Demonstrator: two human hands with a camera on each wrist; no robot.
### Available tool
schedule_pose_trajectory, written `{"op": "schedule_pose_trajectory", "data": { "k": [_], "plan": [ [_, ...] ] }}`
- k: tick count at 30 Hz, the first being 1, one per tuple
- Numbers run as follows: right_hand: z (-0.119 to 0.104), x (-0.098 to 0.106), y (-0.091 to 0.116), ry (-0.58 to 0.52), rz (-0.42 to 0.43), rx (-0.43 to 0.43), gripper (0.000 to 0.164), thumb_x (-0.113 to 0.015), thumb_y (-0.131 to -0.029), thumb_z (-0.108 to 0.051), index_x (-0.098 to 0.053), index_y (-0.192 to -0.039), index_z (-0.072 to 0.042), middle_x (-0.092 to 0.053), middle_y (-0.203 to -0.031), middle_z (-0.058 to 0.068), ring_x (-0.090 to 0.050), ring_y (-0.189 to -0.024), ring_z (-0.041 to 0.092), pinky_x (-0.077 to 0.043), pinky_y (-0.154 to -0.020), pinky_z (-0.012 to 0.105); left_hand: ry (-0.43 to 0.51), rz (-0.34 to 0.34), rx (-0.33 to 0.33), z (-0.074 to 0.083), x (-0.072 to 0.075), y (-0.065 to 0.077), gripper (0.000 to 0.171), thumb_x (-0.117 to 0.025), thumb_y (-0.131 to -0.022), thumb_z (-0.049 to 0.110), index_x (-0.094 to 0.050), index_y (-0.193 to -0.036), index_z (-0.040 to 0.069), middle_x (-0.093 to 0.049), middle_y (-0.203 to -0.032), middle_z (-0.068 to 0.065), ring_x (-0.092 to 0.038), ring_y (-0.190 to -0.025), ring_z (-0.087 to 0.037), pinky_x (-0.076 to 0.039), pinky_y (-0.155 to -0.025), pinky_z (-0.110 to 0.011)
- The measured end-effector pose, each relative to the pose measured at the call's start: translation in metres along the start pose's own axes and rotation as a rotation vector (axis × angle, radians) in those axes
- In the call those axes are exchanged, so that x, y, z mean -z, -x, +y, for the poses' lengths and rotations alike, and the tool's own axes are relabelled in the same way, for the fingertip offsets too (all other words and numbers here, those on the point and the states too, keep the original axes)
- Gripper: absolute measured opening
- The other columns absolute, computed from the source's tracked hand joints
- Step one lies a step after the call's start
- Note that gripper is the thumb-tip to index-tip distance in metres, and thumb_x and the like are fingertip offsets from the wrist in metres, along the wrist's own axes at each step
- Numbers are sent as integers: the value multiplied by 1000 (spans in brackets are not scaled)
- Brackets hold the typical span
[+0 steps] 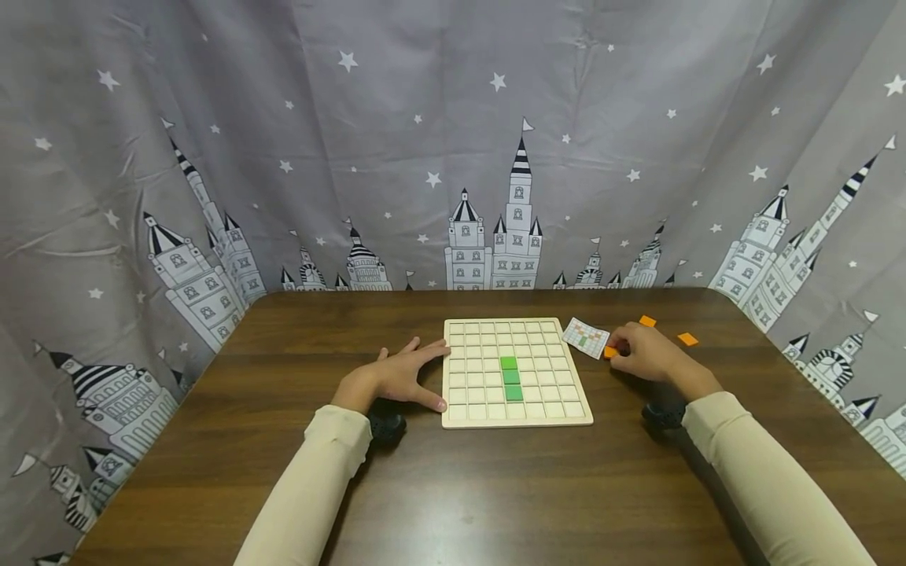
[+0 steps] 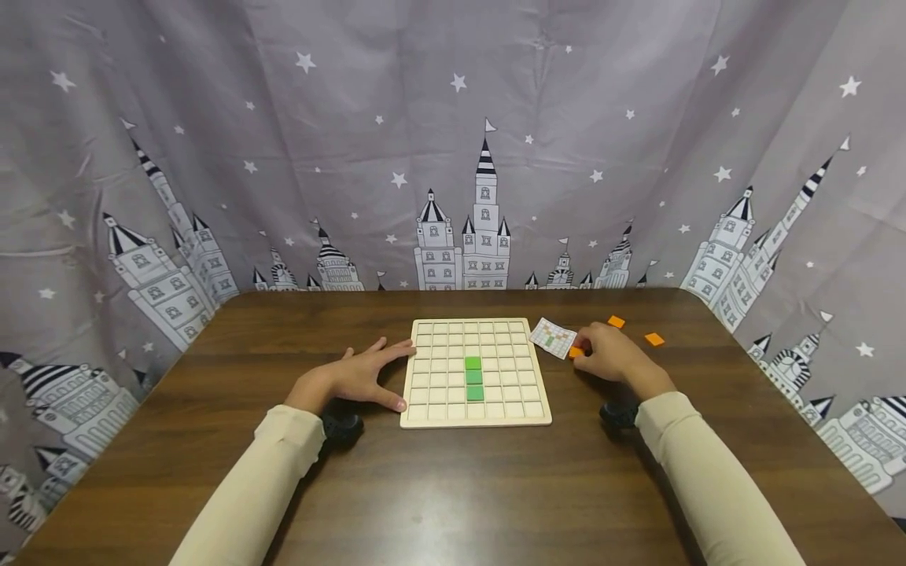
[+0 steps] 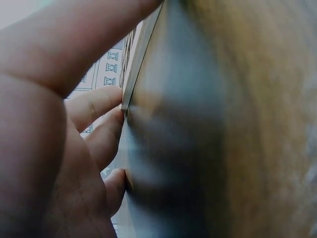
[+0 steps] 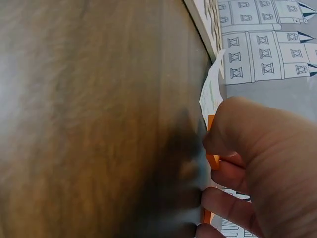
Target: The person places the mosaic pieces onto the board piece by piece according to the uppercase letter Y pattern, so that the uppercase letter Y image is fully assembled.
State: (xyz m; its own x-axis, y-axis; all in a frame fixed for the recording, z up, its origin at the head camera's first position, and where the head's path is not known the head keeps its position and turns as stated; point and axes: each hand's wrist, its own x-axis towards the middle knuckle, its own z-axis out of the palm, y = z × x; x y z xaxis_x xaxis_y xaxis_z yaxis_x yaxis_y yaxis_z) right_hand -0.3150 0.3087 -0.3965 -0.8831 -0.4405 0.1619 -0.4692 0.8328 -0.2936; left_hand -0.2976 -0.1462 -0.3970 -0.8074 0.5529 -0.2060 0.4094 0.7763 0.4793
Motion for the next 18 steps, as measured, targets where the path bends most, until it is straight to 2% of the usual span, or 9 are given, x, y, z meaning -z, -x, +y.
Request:
{"op": "schedule_pose_trajectory", "data": {
  "k": [9, 18],
  "plan": [
    [-9, 0, -15, -5, -11, -68, 23, -74, -84, -12, -68, -101, 2, -60, -90, 8, -56, -79, 23, -50, -75, 43, -13, 3, 1, -1, 0, -2, 106, -82, -76, 60, -30, -161, 24, -15, -169, 2, -1, -153, -37, 1, -106, -79],
    [-34, -9, -37, -34, 14, -1, 22, -73, -84, -13, -70, -104, -3, -64, -100, 9, -62, -89, 26, -52, -80, 47, -9, -4, 7, -1, -1, -2, 106, -83, -76, 60, -30, -161, 25, -15, -168, 4, 1, -153, -36, 2, -106, -78]
  ]
}}
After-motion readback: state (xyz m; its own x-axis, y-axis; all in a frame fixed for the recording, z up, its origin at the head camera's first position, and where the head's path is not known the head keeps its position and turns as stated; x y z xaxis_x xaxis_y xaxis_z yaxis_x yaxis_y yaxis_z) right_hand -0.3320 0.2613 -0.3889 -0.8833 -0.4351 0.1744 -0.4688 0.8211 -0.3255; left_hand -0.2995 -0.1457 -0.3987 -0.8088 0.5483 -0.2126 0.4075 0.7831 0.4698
